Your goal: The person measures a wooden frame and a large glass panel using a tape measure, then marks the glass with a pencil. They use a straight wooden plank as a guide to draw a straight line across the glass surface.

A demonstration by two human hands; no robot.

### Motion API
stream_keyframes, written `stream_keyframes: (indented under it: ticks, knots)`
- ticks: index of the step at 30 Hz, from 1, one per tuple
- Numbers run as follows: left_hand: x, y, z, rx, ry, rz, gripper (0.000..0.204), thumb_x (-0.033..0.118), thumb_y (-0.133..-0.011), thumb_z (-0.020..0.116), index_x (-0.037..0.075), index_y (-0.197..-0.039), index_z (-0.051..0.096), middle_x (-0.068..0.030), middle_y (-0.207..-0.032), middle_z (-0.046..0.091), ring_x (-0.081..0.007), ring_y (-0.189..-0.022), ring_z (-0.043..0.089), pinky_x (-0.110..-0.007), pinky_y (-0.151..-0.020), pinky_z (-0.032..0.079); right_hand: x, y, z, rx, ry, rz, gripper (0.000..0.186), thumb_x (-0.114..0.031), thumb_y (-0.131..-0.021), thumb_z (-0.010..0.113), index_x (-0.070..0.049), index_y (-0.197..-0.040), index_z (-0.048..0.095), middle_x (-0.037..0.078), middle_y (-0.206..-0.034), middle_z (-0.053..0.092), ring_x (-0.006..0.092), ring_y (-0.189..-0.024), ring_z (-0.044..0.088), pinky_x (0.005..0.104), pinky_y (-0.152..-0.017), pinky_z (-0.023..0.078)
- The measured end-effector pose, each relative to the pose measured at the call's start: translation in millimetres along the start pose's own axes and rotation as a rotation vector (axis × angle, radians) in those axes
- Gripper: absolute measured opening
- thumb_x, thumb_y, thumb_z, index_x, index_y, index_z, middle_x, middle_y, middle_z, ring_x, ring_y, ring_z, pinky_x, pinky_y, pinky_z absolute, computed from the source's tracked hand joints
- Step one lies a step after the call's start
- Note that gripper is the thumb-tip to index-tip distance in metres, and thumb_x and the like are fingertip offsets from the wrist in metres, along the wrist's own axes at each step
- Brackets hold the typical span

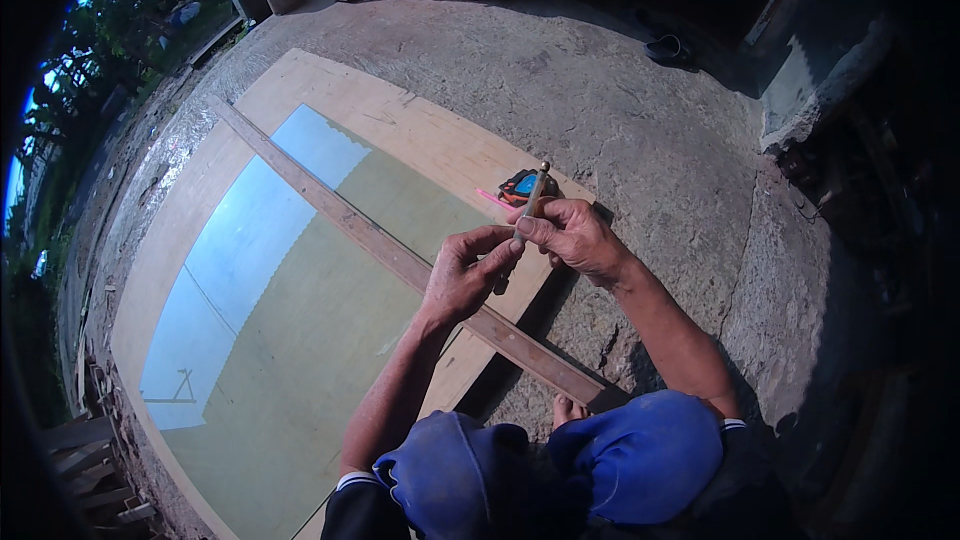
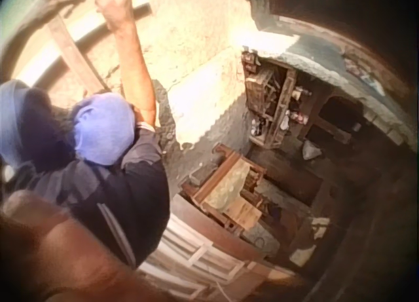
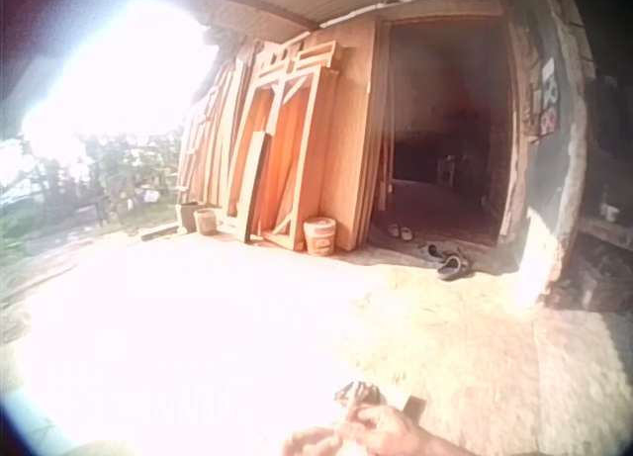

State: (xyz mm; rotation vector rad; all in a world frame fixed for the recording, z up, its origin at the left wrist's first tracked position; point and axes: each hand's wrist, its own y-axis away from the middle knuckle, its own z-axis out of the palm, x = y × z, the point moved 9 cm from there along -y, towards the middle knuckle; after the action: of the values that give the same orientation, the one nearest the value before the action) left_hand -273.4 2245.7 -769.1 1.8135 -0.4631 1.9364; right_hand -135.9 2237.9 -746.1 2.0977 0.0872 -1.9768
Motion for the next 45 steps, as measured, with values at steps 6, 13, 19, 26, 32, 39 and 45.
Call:
stream_keyframes:
  ticks: [6, 13, 19, 26, 32, 39, 45]
  knots:
    - [0.5, 4.9, -24.6, 0.163, -0.089, 0.064, 0.037, 0.032, -0.100, 0.065, -0.001, -0.114, 0.070, -0.0062, -0.096, 0.072, -0.0138, -0.091, 0.064, -0.033, -0.083, 0.052, 20.2, -1.3, -16.0, 0.117, -0.227, 0.024, 0.027, -0.034, -0.099, 0.067, -0.008, -0.104, 0.074, -0.005, -0.076, 0.061, 0.0026, -0.066, 0.055, 0.0198, -0.057, 0.046]
    - [36.0, 35.1, -8.7, 0.479, -0.813, 0.470, 0.021, 0.021, -0.078, 0.083, 0.013, -0.092, 0.069, -0.0020, -0.088, 0.065, -0.0226, -0.087, 0.059, -0.038, -0.082, 0.041, 20.7, -1.7, -19.5, 0.249, -0.230, -0.071, 0.031, -0.040, -0.092, 0.075, -0.010, -0.090, 0.068, -0.004, -0.074, 0.061, 0.0027, -0.063, 0.057, 0.0198, -0.056, 0.050]
    - [31.7, 32.4, -16.6, 0.478, -0.740, 0.487, 0.014, 0.020, -0.085, 0.078, 0.011, -0.091, 0.070, -0.0037, -0.087, 0.066, -0.0246, -0.086, 0.061, -0.039, -0.083, 0.043, 18.6, 2.6, -15.6, 0.234, -0.244, -0.096, 0.028, -0.037, -0.094, 0.073, -0.010, -0.090, 0.068, -0.004, -0.075, 0.062, 0.0028, -0.064, 0.059, 0.0200, -0.057, 0.050]
    - [-29.6, 31.2, -197.4, 0.772, -0.764, 0.061, 0.039, 0.034, -0.093, 0.067, 0.007, -0.122, 0.067, -0.0141, -0.124, 0.063, -0.0311, -0.115, 0.057, -0.043, -0.100, 0.044, 61.2, 14.2, -21.2, 0.326, -0.492, 0.022, 0.025, -0.036, -0.100, 0.063, -0.012, -0.110, 0.066, 0.000, -0.083, 0.066, 0.0076, -0.070, 0.065, 0.0246, -0.062, 0.056]
    - [-98.1, 1.8, -300.4, 0.555, -1.185, -0.475, 0.093, 0.054, -0.082, 0.073, 0.008, -0.154, 0.036, -0.0186, -0.165, 0.024, -0.0394, -0.151, 0.024, -0.055, -0.119, 0.027, 120.0, 19.1, 5.8, 0.362, -0.666, 0.193, 0.029, -0.041, -0.102, 0.058, -0.014, -0.112, 0.060, 0.006, -0.092, 0.069, 0.0119, -0.071, 0.067, 0.0291, -0.063, 0.059]
    - [-112.2, -45.3, -352.0, 0.324, -1.370, -0.666, 0.121, 0.064, -0.072, 0.078, 0.008, -0.160, 0.018, -0.0178, -0.168, 0.007, -0.0368, -0.155, 0.009, -0.057, -0.123, 0.014, 157.3, 26.1, 16.5, 0.415, -0.715, 0.330, 0.028, -0.041, -0.103, 0.057, -0.014, -0.107, 0.060, 0.006, -0.084, 0.067, 0.0117, -0.061, 0.063, 0.0288, -0.054, 0.056]
    - [-126.8, -52.5, -361.7, 0.183, -1.363, -0.778, 0.148, 0.069, -0.053, 0.088, 0.000, -0.159, 0.011, -0.0231, -0.167, 0.003, -0.0356, -0.156, 0.005, -0.061, -0.123, 0.010, 165.2, 22.7, 22.2, 0.439, -0.756, 0.393, 0.029, -0.041, -0.102, 0.057, -0.012, -0.105, 0.060, 0.007, -0.082, 0.067, 0.0127, -0.058, 0.062, 0.0295, -0.052, 0.056]
